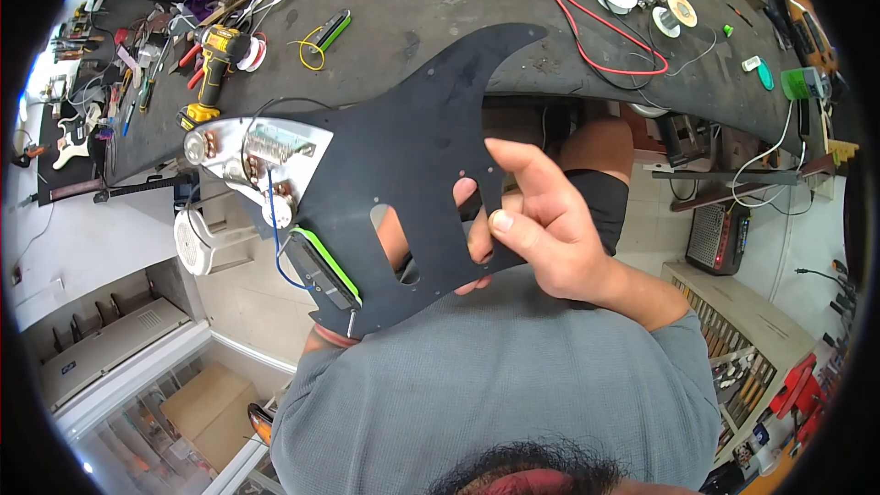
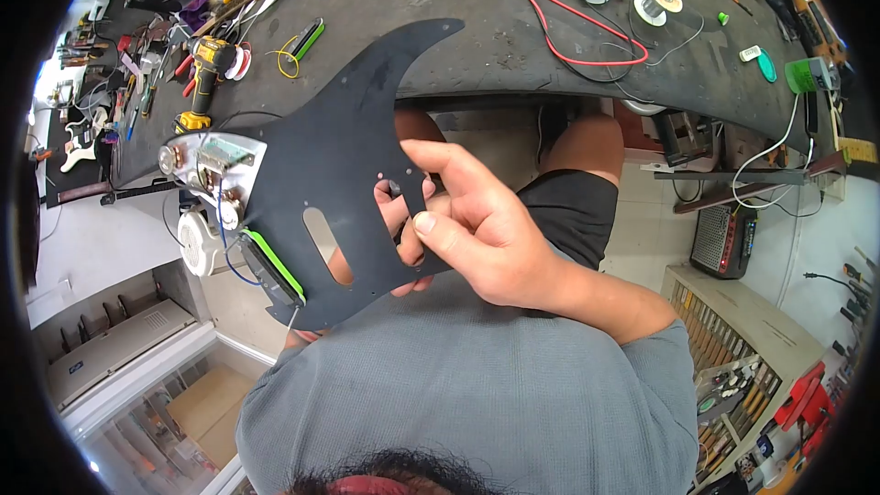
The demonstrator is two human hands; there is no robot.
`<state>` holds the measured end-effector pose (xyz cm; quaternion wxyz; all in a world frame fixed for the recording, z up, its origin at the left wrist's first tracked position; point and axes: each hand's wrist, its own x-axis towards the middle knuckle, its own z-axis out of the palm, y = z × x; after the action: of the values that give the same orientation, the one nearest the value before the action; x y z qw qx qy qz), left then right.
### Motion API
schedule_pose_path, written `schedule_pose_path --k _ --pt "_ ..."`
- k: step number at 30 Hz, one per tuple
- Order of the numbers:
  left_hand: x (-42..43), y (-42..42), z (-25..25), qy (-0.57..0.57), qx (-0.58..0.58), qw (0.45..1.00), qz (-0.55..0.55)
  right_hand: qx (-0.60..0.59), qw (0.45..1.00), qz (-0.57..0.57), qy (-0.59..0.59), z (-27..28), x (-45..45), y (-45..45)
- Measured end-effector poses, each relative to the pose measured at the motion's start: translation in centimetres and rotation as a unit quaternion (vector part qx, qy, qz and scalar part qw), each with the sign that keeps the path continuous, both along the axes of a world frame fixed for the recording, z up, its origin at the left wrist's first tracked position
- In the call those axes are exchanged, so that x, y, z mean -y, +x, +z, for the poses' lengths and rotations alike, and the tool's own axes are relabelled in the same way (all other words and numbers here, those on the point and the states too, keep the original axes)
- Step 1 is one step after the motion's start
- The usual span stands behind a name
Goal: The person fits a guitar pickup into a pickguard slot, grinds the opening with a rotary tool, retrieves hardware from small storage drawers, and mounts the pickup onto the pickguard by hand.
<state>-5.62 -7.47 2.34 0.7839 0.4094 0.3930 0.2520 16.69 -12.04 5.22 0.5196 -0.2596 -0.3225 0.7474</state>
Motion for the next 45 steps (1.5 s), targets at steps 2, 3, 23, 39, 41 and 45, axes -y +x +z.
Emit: schedule_pose_path --k 2,3,23,39,41,45 --pt "0.2 0.0 -2.3 0.010 0.000 1.000 0.001 -0.007 0.999 -0.011 0.032 -0.2 -0.3 0.7" --pt "0.3 0.0 -3.4 0.019 -0.002 1.000 0.002 0.023 0.998 -0.039 0.052 -0.1 -0.7 1.2" --pt "2.3 -4.0 -14.5 0.057 0.043 0.995 -0.062 0.062 0.924 -0.365 0.094 4.5 -3.0 8.3" --pt "-8.2 -9.0 -2.3 0.311 -0.138 0.914 0.221 0.067 0.894 -0.434 0.090 3.9 -1.2 10.8" --pt "-14.0 -11.4 -1.3 0.422 -0.322 0.812 0.242 0.080 0.885 -0.455 0.065 4.4 -1.6 9.7" --pt "-23.6 -13.3 -1.1 0.461 -0.605 0.626 0.174 0.097 0.909 -0.394 0.099 3.6 -1.1 10.3"
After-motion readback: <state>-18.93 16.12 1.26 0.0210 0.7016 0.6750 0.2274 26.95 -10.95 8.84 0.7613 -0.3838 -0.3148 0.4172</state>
